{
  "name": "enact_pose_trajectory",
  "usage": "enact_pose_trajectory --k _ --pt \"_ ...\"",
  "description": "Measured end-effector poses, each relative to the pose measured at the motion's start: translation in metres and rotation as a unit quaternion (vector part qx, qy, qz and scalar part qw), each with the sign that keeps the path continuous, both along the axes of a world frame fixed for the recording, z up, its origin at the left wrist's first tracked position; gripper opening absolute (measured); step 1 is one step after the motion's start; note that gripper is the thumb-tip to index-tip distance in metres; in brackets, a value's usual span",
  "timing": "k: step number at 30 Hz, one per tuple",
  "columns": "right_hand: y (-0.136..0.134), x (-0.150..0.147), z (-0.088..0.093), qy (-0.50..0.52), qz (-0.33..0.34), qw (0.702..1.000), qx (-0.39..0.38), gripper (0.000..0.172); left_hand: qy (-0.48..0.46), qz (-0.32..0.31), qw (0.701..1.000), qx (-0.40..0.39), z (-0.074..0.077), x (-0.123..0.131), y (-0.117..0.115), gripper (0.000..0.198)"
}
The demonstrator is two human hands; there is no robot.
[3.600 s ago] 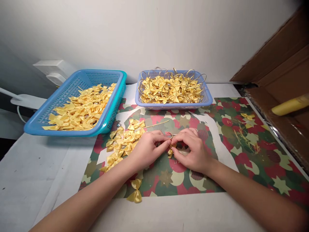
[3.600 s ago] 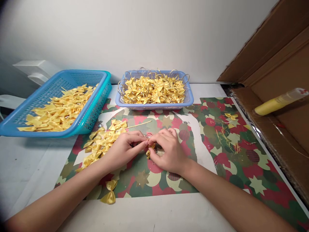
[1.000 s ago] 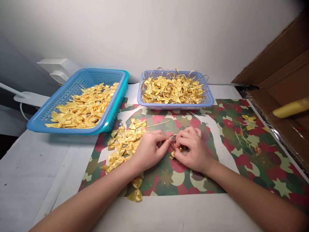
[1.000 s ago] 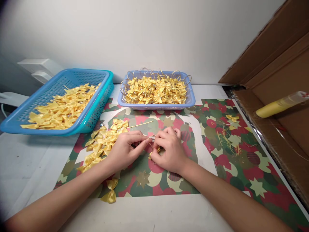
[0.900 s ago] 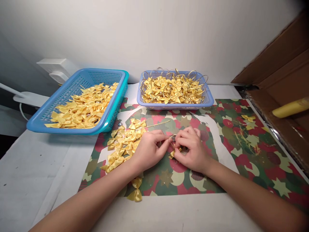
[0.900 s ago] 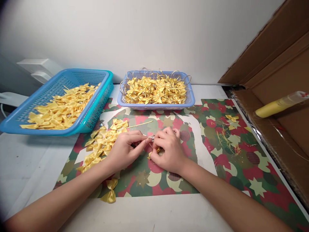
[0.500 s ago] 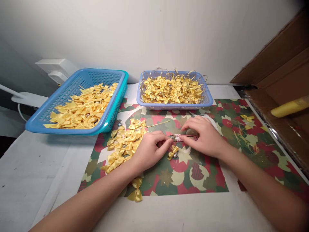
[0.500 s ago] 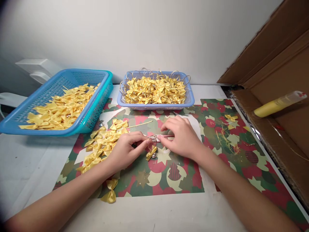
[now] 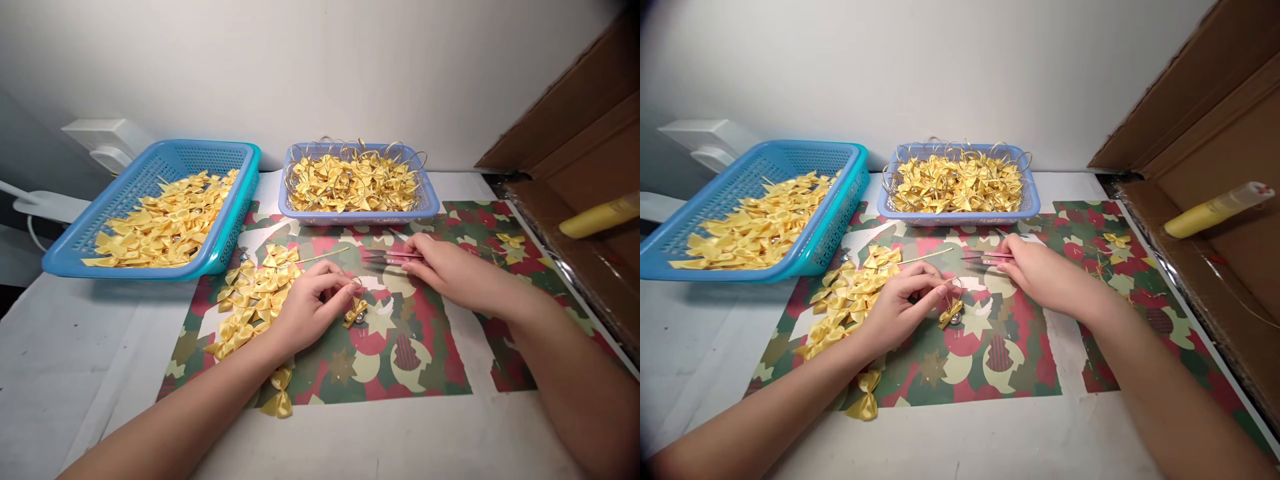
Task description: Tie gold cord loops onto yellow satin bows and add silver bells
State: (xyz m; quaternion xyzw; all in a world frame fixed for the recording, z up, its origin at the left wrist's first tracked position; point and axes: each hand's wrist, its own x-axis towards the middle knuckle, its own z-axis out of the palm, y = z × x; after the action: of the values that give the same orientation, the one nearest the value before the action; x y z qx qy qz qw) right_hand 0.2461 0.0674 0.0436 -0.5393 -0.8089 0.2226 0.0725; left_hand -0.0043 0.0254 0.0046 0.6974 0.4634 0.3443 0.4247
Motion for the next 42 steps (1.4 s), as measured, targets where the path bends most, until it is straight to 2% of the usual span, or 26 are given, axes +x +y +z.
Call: enact_pose_trajectory --k 5,8,12,18,42 --pt "-0.008 0.003 0.029 -0.011 0.04 0.997 -0.067 0.031 -0.029 -0.016 0.999 -0.008 -0.003 0.001 0.0 0.026" --pt "-0.014 -0.01 0.036 -0.032 0.047 0.994 -0.096 0.036 -0.019 -0.004 1.0 -0.017 -0.004 0.001 -0.001 0.023" --pt "-0.016 -0.027 0.026 -0.016 0.065 0.993 -0.102 0.034 -0.007 0.006 1.0 -0.015 -0.004 0.002 -0.001 0.023" --pt "-0.014 -0.029 0.01 -0.025 0.089 0.991 -0.098 0.037 0.008 0.009 1.0 -0.012 -0.004 0.002 -0.001 0.023" --pt "-0.012 -0.032 0.002 0.002 0.097 0.992 -0.082 0.034 0.014 0.01 1.0 -0.009 -0.005 0.002 -0.002 0.022"
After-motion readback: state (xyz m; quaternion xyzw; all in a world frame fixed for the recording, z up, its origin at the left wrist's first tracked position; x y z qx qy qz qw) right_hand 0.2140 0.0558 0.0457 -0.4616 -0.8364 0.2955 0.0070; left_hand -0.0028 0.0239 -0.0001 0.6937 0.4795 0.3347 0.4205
